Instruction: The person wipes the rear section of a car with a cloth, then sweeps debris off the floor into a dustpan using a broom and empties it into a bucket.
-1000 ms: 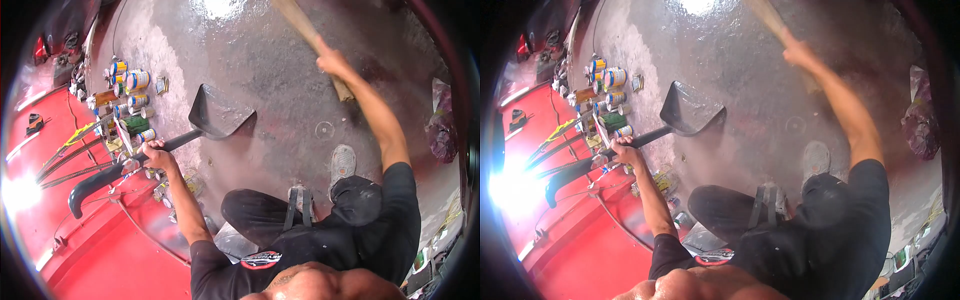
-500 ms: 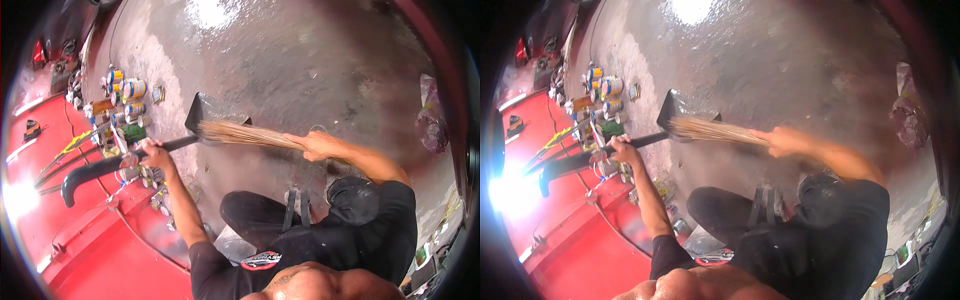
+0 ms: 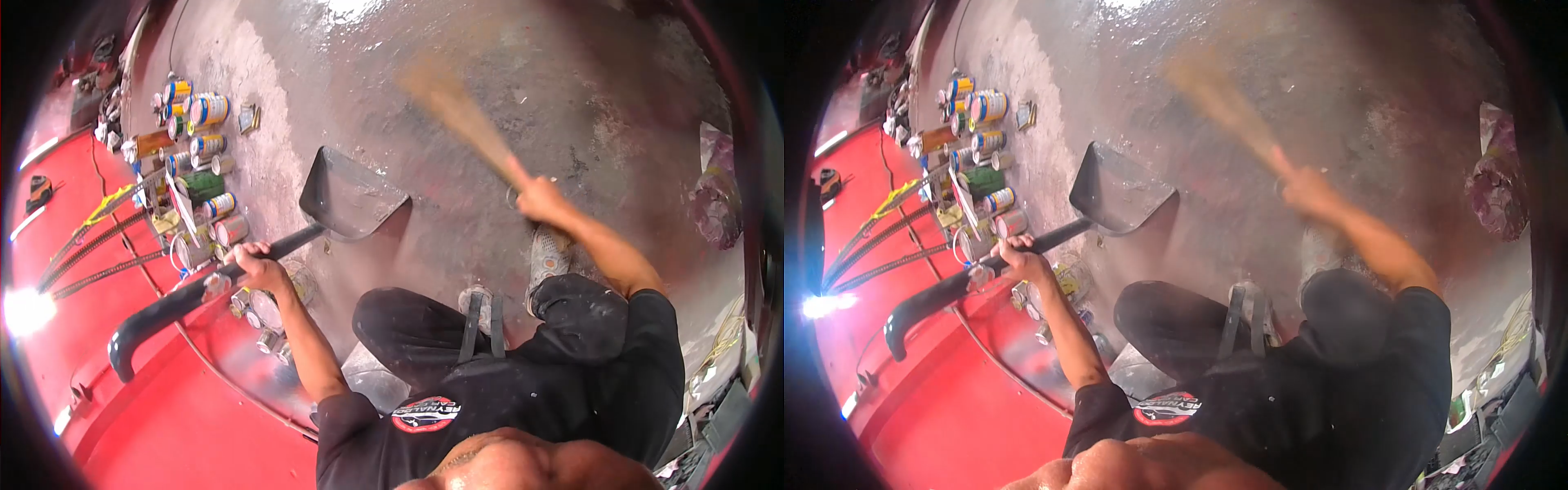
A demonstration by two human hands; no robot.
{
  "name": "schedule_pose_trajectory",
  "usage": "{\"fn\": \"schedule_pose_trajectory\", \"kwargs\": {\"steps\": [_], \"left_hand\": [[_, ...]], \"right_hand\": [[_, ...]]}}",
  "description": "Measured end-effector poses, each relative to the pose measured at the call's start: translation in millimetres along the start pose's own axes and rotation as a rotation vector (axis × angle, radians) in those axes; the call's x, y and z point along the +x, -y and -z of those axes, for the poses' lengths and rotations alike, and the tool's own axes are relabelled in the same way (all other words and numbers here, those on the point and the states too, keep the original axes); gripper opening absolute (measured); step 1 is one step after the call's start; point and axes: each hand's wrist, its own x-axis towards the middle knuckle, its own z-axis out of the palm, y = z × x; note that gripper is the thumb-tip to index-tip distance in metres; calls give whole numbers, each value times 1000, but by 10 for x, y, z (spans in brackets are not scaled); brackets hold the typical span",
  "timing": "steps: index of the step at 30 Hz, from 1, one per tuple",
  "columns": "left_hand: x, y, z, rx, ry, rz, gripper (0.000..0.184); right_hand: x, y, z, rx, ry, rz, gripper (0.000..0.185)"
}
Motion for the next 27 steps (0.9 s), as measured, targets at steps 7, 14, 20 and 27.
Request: {"fn": "schedule_pose_trajectory", "kwargs": {"steps": [7,14,20,27], "left_hand": [[-26,6,-55,50,-10,-45,14],[-80,-13,-18,59,-76,-44,11],[-46,-23,21,82,-47,-87,13],[-52,-23,-17,18,-107,-23,11]], "right_hand": [[-402,869,-299,-102,496,378,91],[-62,774,856,26,246,433,88],[1623,796,1270,17,-366,281,89],[870,625,132,-350,126,480,88]]}}
